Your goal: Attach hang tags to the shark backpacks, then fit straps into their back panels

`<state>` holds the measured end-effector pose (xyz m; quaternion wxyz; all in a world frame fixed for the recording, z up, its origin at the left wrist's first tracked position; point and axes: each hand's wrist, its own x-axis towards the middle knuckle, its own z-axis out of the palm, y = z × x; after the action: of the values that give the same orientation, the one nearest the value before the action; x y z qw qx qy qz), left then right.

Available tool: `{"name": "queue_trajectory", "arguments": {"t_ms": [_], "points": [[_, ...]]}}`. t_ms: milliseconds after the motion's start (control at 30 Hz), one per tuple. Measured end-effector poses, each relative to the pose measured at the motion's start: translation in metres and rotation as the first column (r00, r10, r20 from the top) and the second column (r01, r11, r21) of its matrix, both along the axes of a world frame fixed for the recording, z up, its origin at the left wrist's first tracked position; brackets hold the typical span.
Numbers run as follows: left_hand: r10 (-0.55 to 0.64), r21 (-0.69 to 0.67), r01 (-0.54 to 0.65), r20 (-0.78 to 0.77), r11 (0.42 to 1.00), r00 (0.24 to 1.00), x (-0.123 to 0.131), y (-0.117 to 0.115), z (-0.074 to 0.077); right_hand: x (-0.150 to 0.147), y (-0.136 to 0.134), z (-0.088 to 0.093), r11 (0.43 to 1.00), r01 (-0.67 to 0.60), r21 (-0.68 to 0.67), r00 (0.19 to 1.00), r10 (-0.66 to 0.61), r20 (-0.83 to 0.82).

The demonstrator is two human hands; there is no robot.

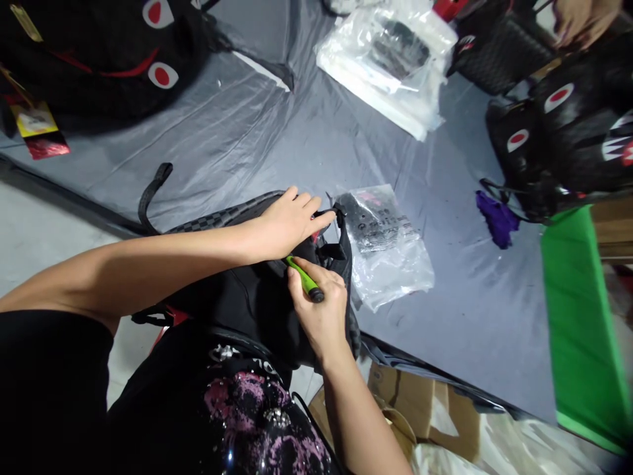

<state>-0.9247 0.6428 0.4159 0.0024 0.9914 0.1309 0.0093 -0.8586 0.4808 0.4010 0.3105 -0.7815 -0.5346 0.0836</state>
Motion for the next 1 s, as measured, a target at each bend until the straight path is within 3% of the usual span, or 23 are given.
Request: {"name": "queue_trajectory", "arguments": {"t_ms": [433, 567, 667, 800, 1000], "points": [[0.000, -0.032, 0.000, -0.009, 0.999, 1.000, 0.002, -0.001, -0.001, -0.001, 0.003, -0.005, 0.998, 0.023, 0.060, 0.999, -0.021, -0.036], [-0.009, -0.038, 0.006, -0.077, 0.999, 0.997, -0.002, 0.002, 0.011, 0.002, -0.002, -0.003, 1.000, 0.030, 0.007, 0.997, -0.030, -0.067], [0.081, -0.091, -0.105, -0.231, 0.990, 0.969, -0.013, 0.007, 0.031, 0.001, -0.006, -0.001, 0.999, 0.037, 0.008, 0.997, -0.036, -0.061], [0.223, -0.122, -0.289, -0.387, 0.950, 0.895, -0.024, 0.005, 0.050, -0.010, 0.003, -0.005, 0.990, -0.041, 0.134, 0.996, 0.052, -0.075], [0.321, 0.018, -0.338, -0.367, 0.941, 0.873, -0.022, -0.004, 0.039, -0.017, 0.019, -0.022, 0.973, -0.081, 0.216, 0.990, 0.104, -0.098]]}}
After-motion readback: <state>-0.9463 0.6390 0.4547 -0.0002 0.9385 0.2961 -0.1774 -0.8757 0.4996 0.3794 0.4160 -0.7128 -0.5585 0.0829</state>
